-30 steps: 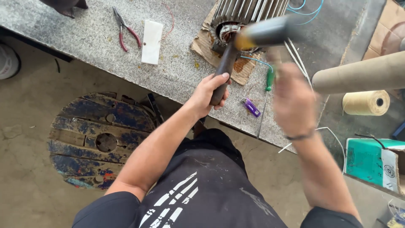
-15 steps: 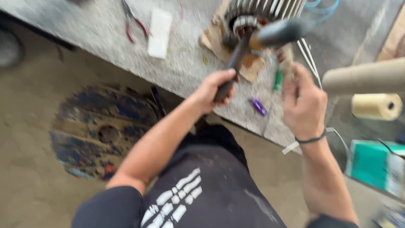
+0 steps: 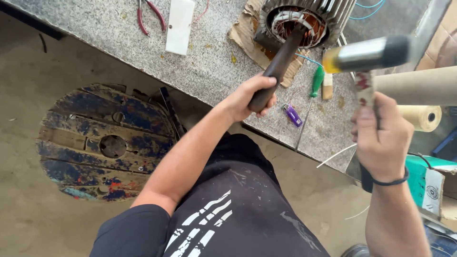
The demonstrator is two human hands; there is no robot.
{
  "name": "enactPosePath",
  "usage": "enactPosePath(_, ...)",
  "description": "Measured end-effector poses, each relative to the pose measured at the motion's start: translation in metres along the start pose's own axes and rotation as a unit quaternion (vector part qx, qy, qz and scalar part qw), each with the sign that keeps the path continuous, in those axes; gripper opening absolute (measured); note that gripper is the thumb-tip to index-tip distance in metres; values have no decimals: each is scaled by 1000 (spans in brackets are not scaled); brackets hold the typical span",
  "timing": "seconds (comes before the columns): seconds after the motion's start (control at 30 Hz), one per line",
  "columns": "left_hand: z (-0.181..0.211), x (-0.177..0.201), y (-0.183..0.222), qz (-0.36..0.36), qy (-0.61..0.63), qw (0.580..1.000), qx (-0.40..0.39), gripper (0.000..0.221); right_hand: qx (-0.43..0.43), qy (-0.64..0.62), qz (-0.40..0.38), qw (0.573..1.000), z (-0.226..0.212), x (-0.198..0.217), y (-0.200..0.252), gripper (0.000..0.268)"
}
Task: Shaping and compacting copper windings inside an electric motor stator using a hammer and a drift tool.
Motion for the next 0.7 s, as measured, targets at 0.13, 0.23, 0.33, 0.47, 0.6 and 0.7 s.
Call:
enactPosePath(0.13,7,1,2,62,-22,997,41,49,54,177,-36,982,-17,-3,-8,28)
enactPosePath(0.23,10,6,8,114,-58,992,24,51,131,278,-19,952,-45,11,-11,28)
enactPosePath(0.33,14,1,13,159,-77,984,23,47,198,307,29,931,-72,30,-5,33)
enactPosePath(0.47,16,3,17,177,-76,981,30,46,227,377,134,888,-71,19,-4,42)
enactPosePath(0.6,17,3,20,171,-106,979,41,40,155,309,-63,936,-43,-61,-47,42)
enactPosePath(0.7,10,10,19,186,-80,979,27,42,149,339,-15,929,-45,-37,-35,47)
Point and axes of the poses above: each hand's wrist, its own y-axis away from the middle knuckle, its own x-axis out of the back of the hand, z = x × y, the point moved 10 cm from there along -y, towards the middle knuckle, and after that the axes turned 14 degrees about -z, right-handed, at the moved point
